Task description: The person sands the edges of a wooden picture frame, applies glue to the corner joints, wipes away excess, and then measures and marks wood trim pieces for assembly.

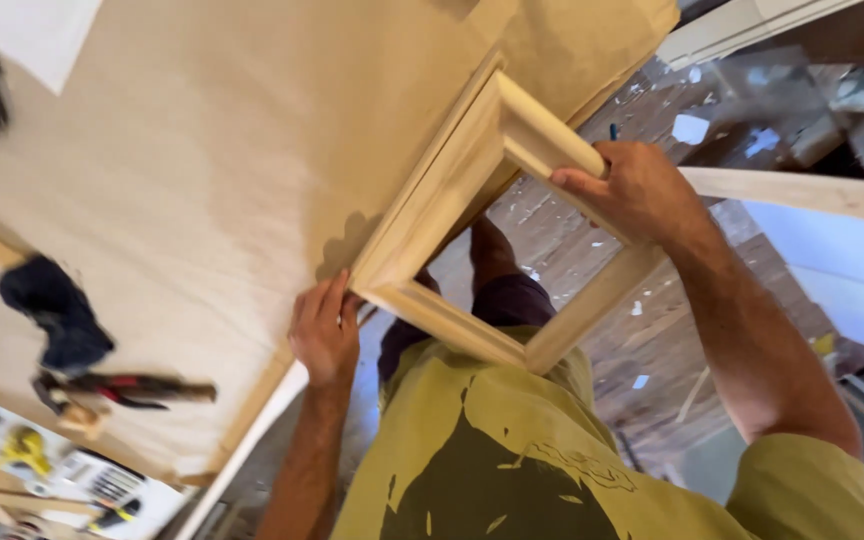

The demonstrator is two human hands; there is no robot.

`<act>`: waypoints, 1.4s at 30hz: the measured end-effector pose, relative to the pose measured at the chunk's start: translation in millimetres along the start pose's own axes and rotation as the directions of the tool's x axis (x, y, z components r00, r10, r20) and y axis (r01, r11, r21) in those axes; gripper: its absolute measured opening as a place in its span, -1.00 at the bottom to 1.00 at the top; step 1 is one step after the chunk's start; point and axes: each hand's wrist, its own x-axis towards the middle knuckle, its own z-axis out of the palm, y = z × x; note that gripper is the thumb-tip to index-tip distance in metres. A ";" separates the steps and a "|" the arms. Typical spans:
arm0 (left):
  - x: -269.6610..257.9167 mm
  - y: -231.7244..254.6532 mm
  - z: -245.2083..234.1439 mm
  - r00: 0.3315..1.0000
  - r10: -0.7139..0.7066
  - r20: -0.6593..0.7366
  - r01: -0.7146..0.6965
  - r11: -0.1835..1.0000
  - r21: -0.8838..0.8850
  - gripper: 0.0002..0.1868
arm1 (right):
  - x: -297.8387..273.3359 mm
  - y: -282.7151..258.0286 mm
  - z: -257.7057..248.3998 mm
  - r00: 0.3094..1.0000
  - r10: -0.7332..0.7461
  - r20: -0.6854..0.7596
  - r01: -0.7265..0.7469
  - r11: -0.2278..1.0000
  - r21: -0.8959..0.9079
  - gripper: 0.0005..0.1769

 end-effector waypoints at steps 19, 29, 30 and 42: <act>1.2 0.7 1.2 1.000 -0.005 -0.022 0.003 0.997 -0.078 -0.70 | 15.1 9.8 -4.9 0.995 -0.081 0.055 0.088 0.985 -0.145 -0.34; 9.1 6.7 -5.3 0.999 0.015 -0.037 -0.018 0.998 -0.066 -0.68 | 7.8 13.1 0.2 0.995 -0.050 0.081 0.053 0.998 -0.043 -0.37; 6.9 8.5 -5.3 0.999 -0.005 -0.048 0.002 0.998 -0.066 -0.68 | -2.0 -2.5 -4.6 0.994 -0.058 0.090 0.063 0.996 -0.063 -0.37; 7.5 15.2 -12.8 0.996 -0.037 -0.082 0.043 0.996 0.075 -0.73 | -76.7 -117.0 -6.4 0.976 -0.147 0.161 0.202 0.328 -0.923 -0.39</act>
